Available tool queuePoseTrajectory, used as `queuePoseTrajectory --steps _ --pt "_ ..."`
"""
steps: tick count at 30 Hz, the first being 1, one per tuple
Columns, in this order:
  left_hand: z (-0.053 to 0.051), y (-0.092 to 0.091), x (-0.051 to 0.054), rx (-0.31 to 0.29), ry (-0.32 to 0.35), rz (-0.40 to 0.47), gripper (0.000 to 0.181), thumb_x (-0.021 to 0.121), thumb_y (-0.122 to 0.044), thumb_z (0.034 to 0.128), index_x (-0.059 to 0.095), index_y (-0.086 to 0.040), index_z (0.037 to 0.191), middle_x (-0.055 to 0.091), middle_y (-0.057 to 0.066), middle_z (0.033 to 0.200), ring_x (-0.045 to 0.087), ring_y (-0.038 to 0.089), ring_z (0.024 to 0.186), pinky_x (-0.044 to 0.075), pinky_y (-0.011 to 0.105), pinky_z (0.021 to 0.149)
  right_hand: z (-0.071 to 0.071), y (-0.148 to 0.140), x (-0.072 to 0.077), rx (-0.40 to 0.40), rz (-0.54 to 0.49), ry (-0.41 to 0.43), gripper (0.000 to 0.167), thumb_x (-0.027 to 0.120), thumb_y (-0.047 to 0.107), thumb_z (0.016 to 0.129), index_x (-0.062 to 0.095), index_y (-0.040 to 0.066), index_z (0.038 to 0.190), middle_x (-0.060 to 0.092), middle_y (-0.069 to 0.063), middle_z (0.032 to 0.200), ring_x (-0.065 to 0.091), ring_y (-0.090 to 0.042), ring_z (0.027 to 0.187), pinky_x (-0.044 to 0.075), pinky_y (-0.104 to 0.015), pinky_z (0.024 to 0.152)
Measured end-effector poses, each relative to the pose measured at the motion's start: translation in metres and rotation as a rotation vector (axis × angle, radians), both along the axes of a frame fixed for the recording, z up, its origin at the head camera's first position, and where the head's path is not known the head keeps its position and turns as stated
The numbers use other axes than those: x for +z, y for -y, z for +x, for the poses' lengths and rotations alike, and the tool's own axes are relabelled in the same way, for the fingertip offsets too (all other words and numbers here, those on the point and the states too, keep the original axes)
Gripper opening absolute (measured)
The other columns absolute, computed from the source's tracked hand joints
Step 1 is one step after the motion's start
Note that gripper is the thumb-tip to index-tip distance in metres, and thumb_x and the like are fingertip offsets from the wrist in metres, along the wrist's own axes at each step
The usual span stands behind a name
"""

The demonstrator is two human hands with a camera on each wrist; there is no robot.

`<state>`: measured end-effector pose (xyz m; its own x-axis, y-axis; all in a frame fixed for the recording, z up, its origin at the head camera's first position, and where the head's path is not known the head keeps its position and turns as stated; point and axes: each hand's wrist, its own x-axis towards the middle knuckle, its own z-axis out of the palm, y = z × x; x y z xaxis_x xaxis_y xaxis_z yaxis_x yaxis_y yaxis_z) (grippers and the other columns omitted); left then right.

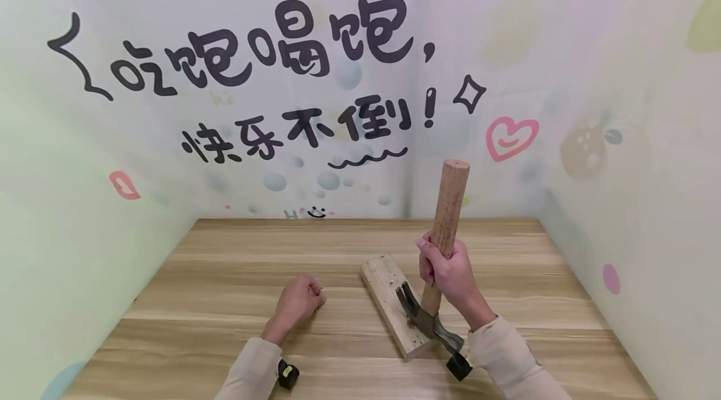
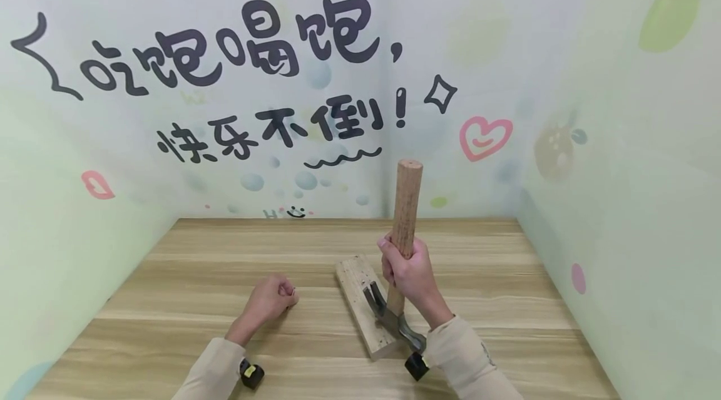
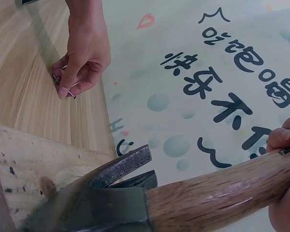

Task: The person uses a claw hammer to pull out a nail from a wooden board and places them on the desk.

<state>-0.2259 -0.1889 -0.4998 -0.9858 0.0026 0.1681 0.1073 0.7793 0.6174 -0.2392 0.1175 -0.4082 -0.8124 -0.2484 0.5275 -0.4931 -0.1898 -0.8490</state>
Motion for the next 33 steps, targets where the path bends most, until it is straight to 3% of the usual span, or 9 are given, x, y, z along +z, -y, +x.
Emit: queuePoseTrajectory --steps 8,15,22,28,33 --pt "-0.001 -0.002 -0.001 0.031 0.031 -0.028 0.018 0.08 -0.005 0.0759 0.063 -0.008 0.07 0.058 -0.002 0.065 0.05 0.01 0.06 0.043 0.028 0.057 0.002 0.001 0.002 -0.001 -0.019 -0.015 0.021 0.051 0.003 0.1 0.044 -0.006 0.083 0.041 -0.011 0.05 0.04 -0.02 0.038 0.037 -0.034 0.036" --pt "-0.002 -0.001 -0.002 0.033 0.028 -0.031 0.018 0.081 -0.007 0.0768 0.064 -0.008 0.07 0.059 -0.002 0.065 0.051 0.01 0.06 0.044 0.029 0.056 0.002 0.0 0.001 -0.008 -0.009 -0.009 0.021 0.051 0.004 0.101 0.045 -0.004 0.082 0.042 -0.01 0.049 0.04 -0.019 0.038 0.037 -0.033 0.037" --pt "-0.004 -0.007 0.012 0.091 0.107 -0.071 0.011 0.074 -0.021 0.0858 0.071 -0.011 0.082 0.066 -0.002 0.075 0.056 0.011 0.064 0.046 0.03 0.057 0.001 0.0 0.0 0.0 0.013 -0.004 0.019 0.052 0.007 0.101 0.047 0.002 0.083 0.043 -0.009 0.05 0.042 -0.018 0.039 0.038 -0.033 0.038" --pt "-0.013 -0.024 0.023 0.08 0.054 -0.079 0.014 0.067 -0.024 0.0912 0.071 -0.011 0.091 0.069 0.0 0.084 0.061 0.012 0.072 0.049 0.033 0.063 0.001 0.0 0.001 -0.002 0.02 -0.011 0.02 0.051 0.006 0.101 0.047 0.001 0.081 0.042 -0.01 0.049 0.041 -0.019 0.039 0.038 -0.033 0.039" --pt "-0.022 -0.046 0.027 0.028 0.031 -0.02 0.019 0.064 -0.026 0.0942 0.069 -0.009 0.101 0.069 0.002 0.088 0.063 0.016 0.076 0.05 0.035 0.066 0.003 0.004 0.001 -0.009 0.019 -0.012 0.02 0.052 0.004 0.1 0.047 -0.003 0.083 0.043 -0.011 0.049 0.042 -0.017 0.039 0.039 -0.033 0.039"
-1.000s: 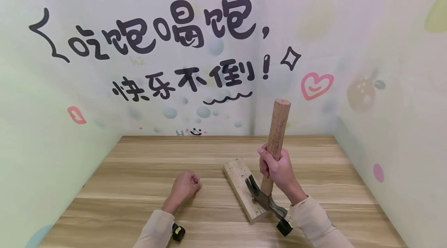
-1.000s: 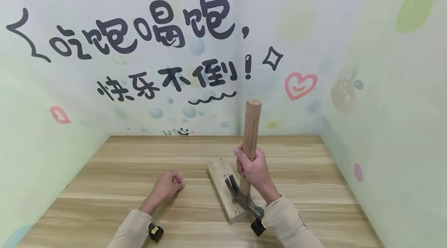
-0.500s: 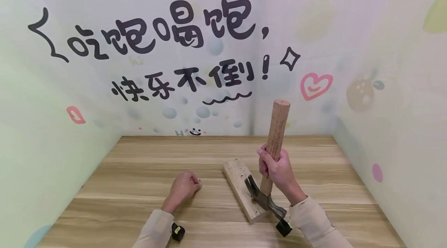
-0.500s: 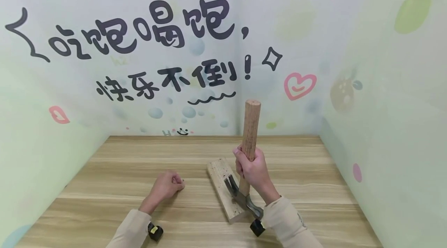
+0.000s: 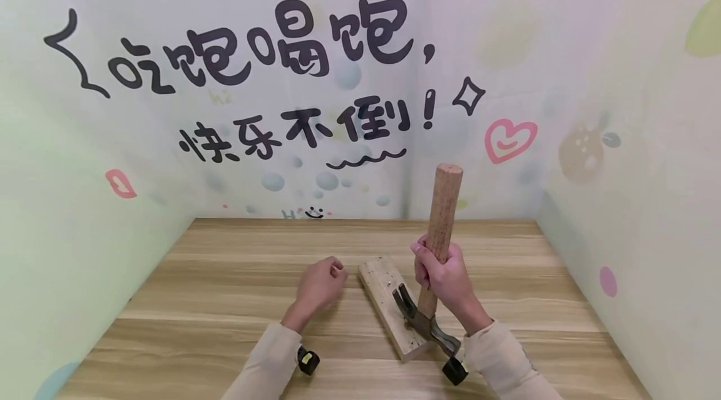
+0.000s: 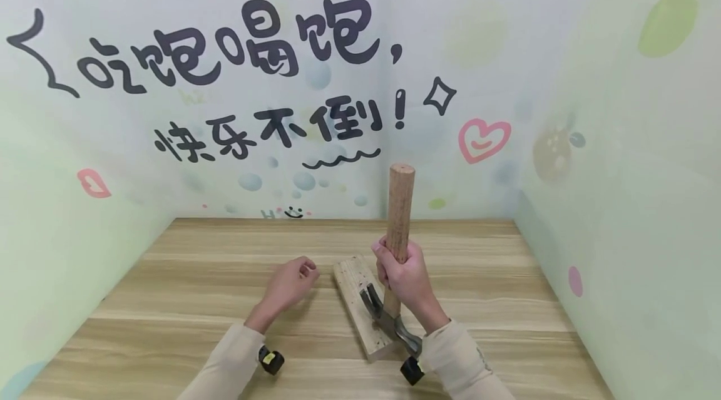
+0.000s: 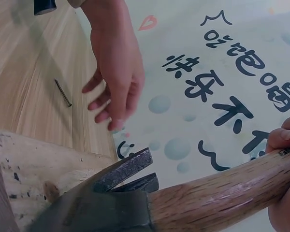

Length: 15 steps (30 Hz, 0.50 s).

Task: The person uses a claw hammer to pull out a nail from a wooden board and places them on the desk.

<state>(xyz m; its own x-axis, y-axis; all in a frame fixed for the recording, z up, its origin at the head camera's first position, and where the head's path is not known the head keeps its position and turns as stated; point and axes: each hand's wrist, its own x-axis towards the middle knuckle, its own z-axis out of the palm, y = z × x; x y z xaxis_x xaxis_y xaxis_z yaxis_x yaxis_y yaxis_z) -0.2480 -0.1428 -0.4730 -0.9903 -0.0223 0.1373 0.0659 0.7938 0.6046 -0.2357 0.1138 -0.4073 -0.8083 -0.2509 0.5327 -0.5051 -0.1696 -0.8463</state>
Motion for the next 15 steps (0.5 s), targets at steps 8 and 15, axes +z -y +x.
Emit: queuePoseTrajectory --steps 8,15 --pt "-0.023 -0.038 -0.01 -0.028 0.003 0.014 0.032 0.06 -0.032 0.0978 0.065 -0.005 0.116 0.067 0.011 0.099 0.063 0.025 0.089 0.05 0.042 0.072 0.003 0.006 -0.001 -0.013 0.003 0.03 0.019 0.055 0.004 0.099 0.047 -0.005 0.085 0.043 -0.014 0.051 0.043 -0.013 0.041 0.037 -0.03 0.037" --pt "-0.038 -0.058 -0.021 -0.027 0.006 -0.036 0.033 0.053 -0.033 0.1013 0.066 -0.005 0.114 0.066 0.017 0.104 0.062 0.035 0.097 0.051 0.048 0.078 0.004 0.01 -0.001 0.011 0.02 0.061 0.018 0.056 0.004 0.099 0.048 -0.005 0.085 0.045 -0.005 0.052 0.043 -0.008 0.042 0.035 -0.027 0.035"
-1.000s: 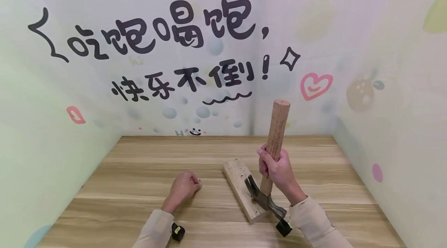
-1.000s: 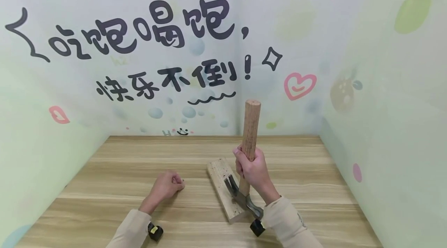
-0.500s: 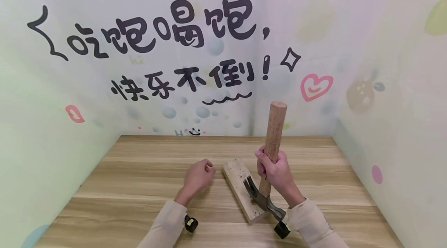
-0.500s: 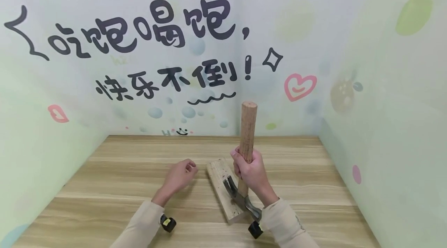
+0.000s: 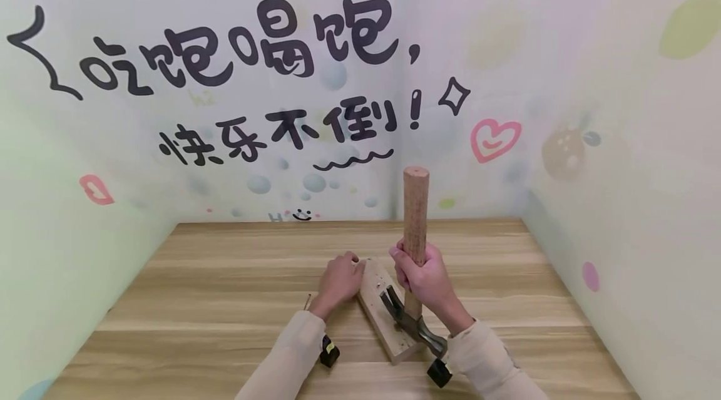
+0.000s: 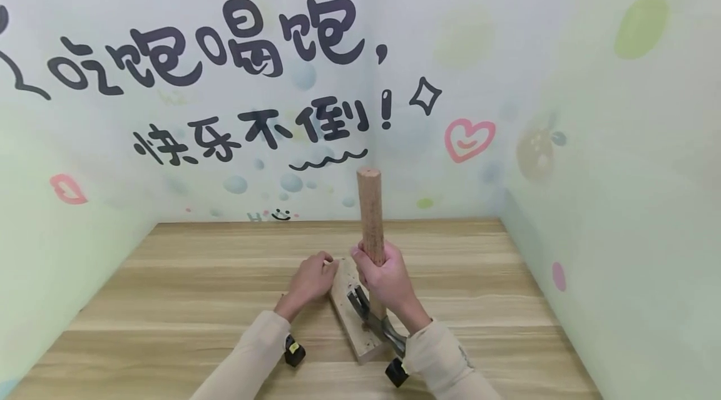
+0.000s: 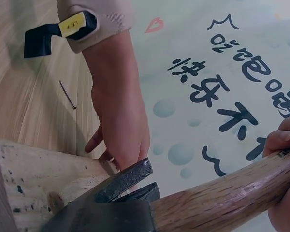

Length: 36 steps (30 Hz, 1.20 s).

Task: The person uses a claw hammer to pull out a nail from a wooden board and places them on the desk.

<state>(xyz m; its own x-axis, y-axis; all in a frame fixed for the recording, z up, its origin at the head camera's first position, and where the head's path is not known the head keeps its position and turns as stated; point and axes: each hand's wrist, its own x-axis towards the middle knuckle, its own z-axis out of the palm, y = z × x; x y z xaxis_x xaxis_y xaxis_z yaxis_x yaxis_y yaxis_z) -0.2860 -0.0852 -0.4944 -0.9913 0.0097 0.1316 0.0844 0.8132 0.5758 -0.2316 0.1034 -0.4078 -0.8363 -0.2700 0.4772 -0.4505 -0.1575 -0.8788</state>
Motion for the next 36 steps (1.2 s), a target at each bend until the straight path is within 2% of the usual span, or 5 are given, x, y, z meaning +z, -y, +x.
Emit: queuePoseTrajectory --steps 4,10,19,29,36 --pt "-0.004 -0.005 -0.005 -0.036 0.034 -0.034 0.039 0.048 -0.034 0.1036 0.066 -0.002 0.116 0.064 0.02 0.109 0.059 0.038 0.103 0.049 0.051 0.085 0.001 0.002 0.001 0.003 0.011 0.022 0.019 0.056 0.006 0.099 0.048 -0.005 0.086 0.046 0.001 0.054 0.043 -0.006 0.043 0.035 -0.024 0.036" --pt "-0.006 -0.006 -0.006 -0.072 0.087 -0.104 0.048 0.04 -0.036 0.1065 0.059 0.001 0.129 0.057 0.025 0.124 0.052 0.041 0.113 0.045 0.054 0.093 0.0 0.007 0.002 0.014 0.013 0.083 0.02 0.056 0.009 0.1 0.048 -0.005 0.087 0.045 0.001 0.055 0.042 -0.007 0.045 0.034 -0.021 0.04" --pt "-0.008 -0.01 -0.011 -0.082 0.087 -0.179 0.048 0.036 -0.037 0.1072 0.057 0.002 0.127 0.056 0.026 0.119 0.052 0.042 0.111 0.046 0.056 0.088 -0.008 0.016 0.008 -0.093 0.088 0.183 0.024 0.06 0.017 0.099 0.051 0.0 0.086 0.045 0.002 0.055 0.042 -0.008 0.045 0.034 -0.022 0.042" --pt "-0.005 -0.008 -0.008 -0.1 0.079 -0.176 0.044 0.034 -0.034 0.108 0.057 0.001 0.12 0.056 0.025 0.111 0.051 0.041 0.102 0.046 0.055 0.081 -0.037 0.034 0.01 -0.189 0.224 0.301 0.024 0.059 0.024 0.098 0.055 0.005 0.084 0.045 0.002 0.052 0.041 -0.011 0.042 0.035 -0.026 0.039" --pt "-0.004 -0.009 -0.009 -0.09 0.057 -0.172 0.04 0.037 -0.032 0.1073 0.059 0.001 0.114 0.057 0.024 0.105 0.052 0.041 0.097 0.047 0.055 0.077 -0.053 0.043 0.007 -0.155 0.314 0.356 0.016 0.057 0.022 0.096 0.057 0.006 0.09 0.044 0.003 0.052 0.04 -0.01 0.04 0.035 -0.024 0.039"
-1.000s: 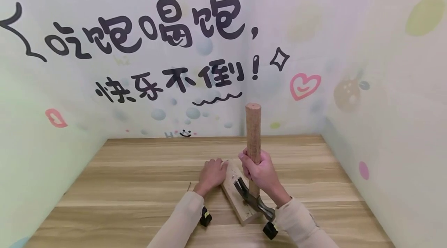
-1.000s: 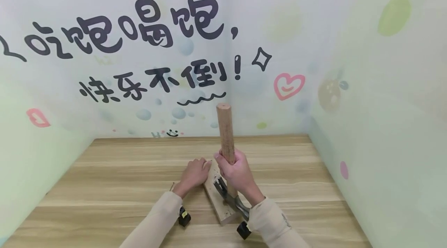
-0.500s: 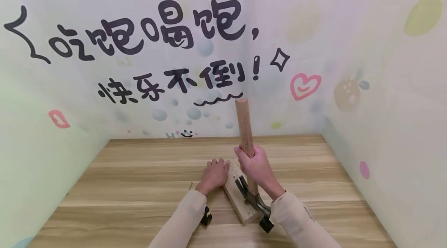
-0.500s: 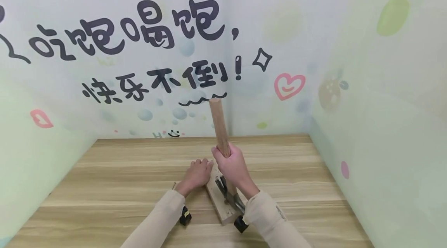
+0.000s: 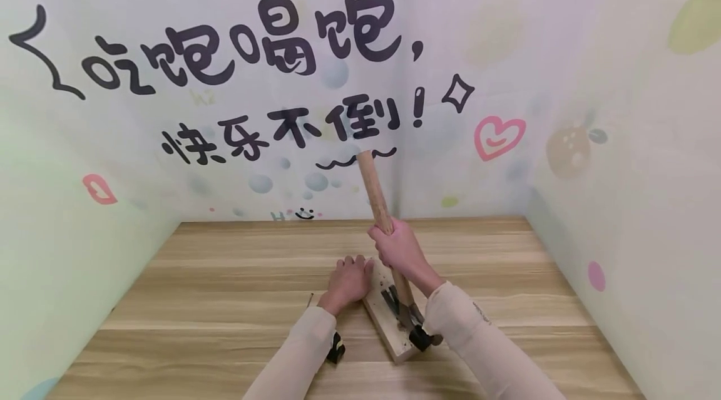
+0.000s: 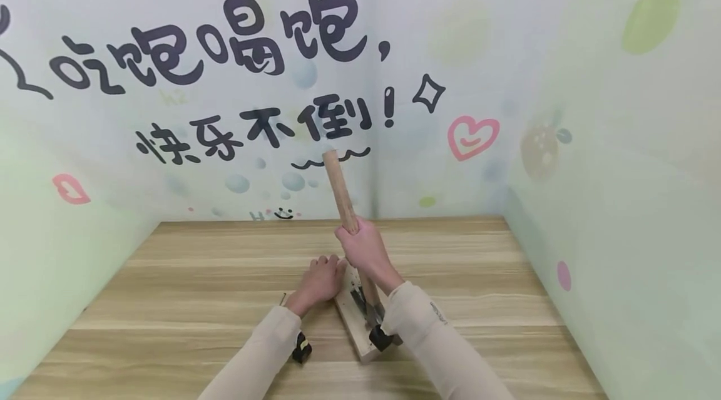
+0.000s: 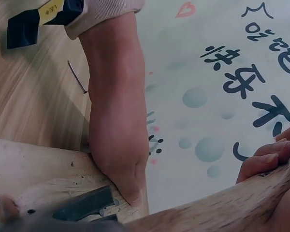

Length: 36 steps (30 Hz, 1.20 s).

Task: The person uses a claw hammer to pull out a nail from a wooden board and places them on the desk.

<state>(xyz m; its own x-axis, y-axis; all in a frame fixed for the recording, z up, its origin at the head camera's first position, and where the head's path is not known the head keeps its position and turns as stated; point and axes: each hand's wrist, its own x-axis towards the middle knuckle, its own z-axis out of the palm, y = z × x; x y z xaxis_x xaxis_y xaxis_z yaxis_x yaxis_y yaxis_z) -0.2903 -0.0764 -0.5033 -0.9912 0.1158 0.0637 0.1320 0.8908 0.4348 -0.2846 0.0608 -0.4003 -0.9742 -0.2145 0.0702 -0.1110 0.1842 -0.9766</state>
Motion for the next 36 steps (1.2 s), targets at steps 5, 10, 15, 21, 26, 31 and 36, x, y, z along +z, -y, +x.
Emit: queuePoseTrajectory --steps 5,10,15,21,26,31,36 --pt "0.001 -0.002 0.002 -0.004 -0.017 -0.005 0.037 0.038 -0.03 0.107 0.058 0.001 0.111 0.057 0.025 0.103 0.052 0.042 0.096 0.048 0.056 0.076 -0.005 0.007 -0.001 0.009 0.085 0.041 0.015 0.057 0.021 0.095 0.056 0.008 0.086 0.044 0.003 0.053 0.04 -0.009 0.04 0.034 -0.023 0.037" --pt "0.0 -0.004 0.002 -0.013 -0.044 -0.022 0.035 0.039 -0.029 0.1065 0.058 0.001 0.106 0.057 0.025 0.098 0.053 0.042 0.092 0.048 0.055 0.071 -0.009 0.012 -0.001 -0.004 0.123 0.036 0.017 0.058 0.021 0.095 0.056 0.008 0.085 0.043 0.003 0.052 0.039 -0.01 0.039 0.034 -0.024 0.037" --pt "0.0 -0.005 0.003 -0.008 -0.045 -0.022 0.035 0.039 -0.029 0.1069 0.059 0.0 0.104 0.057 0.024 0.096 0.052 0.041 0.088 0.048 0.053 0.068 -0.014 0.013 -0.002 -0.042 0.118 0.029 0.016 0.058 0.023 0.096 0.057 0.009 0.088 0.043 0.003 0.053 0.04 -0.01 0.04 0.034 -0.024 0.037" --pt "-0.001 -0.005 0.002 -0.006 -0.044 -0.027 0.033 0.041 -0.029 0.1063 0.058 0.0 0.102 0.056 0.023 0.093 0.052 0.039 0.085 0.047 0.052 0.066 -0.015 0.016 -0.001 -0.032 0.095 0.011 0.016 0.058 0.025 0.096 0.058 0.01 0.091 0.043 0.003 0.055 0.041 -0.011 0.042 0.035 -0.024 0.038" --pt "-0.001 -0.003 0.002 -0.006 -0.038 -0.02 0.033 0.041 -0.028 0.1063 0.058 0.0 0.103 0.056 0.023 0.094 0.052 0.04 0.086 0.047 0.052 0.068 -0.012 0.016 -0.001 -0.035 0.088 -0.019 0.018 0.059 0.026 0.096 0.057 0.01 0.089 0.043 0.004 0.054 0.041 -0.011 0.042 0.036 -0.024 0.039" --pt "0.001 -0.001 0.004 0.003 -0.047 -0.015 0.034 0.04 -0.027 0.1066 0.057 0.002 0.105 0.056 0.026 0.096 0.053 0.043 0.091 0.047 0.055 0.073 -0.01 0.016 -0.002 -0.046 0.065 -0.053 0.019 0.06 0.026 0.095 0.056 0.01 0.087 0.043 0.004 0.054 0.041 -0.011 0.042 0.036 -0.025 0.039" --pt "0.003 -0.002 0.005 0.006 -0.042 -0.007 0.035 0.041 -0.029 0.1066 0.058 0.001 0.104 0.056 0.025 0.095 0.053 0.042 0.089 0.047 0.054 0.072 -0.009 0.015 -0.005 -0.052 0.068 -0.072 0.02 0.06 0.027 0.095 0.056 0.01 0.086 0.043 0.004 0.054 0.041 -0.011 0.043 0.035 -0.025 0.04"
